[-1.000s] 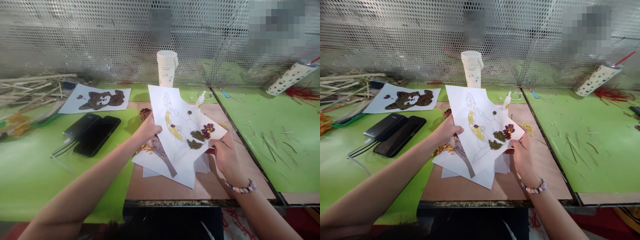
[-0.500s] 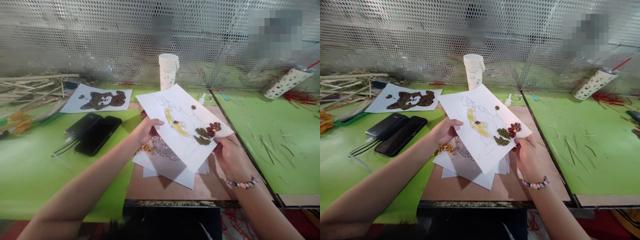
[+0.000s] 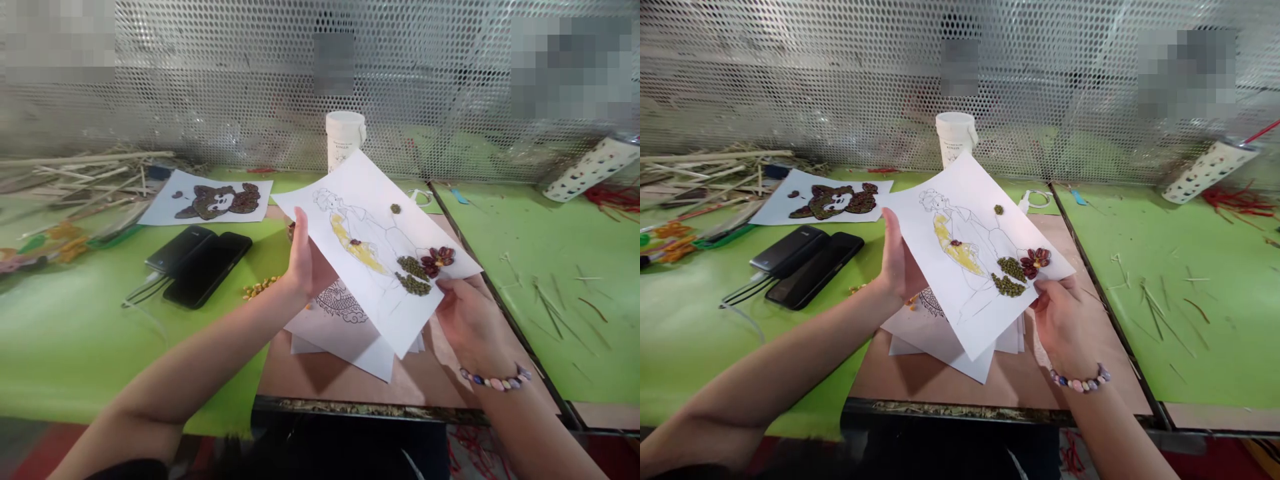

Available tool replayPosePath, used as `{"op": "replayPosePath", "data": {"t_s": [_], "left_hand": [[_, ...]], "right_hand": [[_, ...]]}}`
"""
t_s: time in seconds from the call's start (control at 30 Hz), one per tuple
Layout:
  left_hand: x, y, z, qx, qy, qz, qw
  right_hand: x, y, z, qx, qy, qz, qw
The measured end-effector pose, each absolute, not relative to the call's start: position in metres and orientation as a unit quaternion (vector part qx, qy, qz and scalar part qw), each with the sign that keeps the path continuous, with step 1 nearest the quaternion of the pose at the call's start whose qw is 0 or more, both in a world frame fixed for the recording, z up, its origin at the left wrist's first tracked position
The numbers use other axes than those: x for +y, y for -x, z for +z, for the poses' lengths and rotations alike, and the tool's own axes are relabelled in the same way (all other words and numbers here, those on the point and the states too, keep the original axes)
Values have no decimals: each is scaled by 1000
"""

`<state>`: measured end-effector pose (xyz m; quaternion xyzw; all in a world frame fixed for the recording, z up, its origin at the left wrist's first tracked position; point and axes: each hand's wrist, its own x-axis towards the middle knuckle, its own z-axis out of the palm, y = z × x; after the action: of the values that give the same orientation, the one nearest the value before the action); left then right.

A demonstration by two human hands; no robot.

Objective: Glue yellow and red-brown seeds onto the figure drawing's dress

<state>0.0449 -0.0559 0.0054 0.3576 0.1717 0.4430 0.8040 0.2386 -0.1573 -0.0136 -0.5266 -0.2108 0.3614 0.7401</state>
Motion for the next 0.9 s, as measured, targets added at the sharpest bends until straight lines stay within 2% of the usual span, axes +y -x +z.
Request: {"op": "replayPosePath", "data": {"t_s": [0.3, 0.6, 0.8, 0.9], "left_hand": [[-48, -58, 5, 264, -335, 411, 805], [-46, -62, 0, 275, -343, 407, 801], [-47, -63, 0, 290, -324, 415, 799], [-49, -63, 4, 304, -295, 418, 804]], "right_hand": [[-163, -232, -18, -214, 550, 362, 722], [-162, -209, -7, -193, 489, 485, 698], [-163, -207, -1, -170, 467, 463, 734], [-162, -207, 0, -190, 476, 466, 721]]}}
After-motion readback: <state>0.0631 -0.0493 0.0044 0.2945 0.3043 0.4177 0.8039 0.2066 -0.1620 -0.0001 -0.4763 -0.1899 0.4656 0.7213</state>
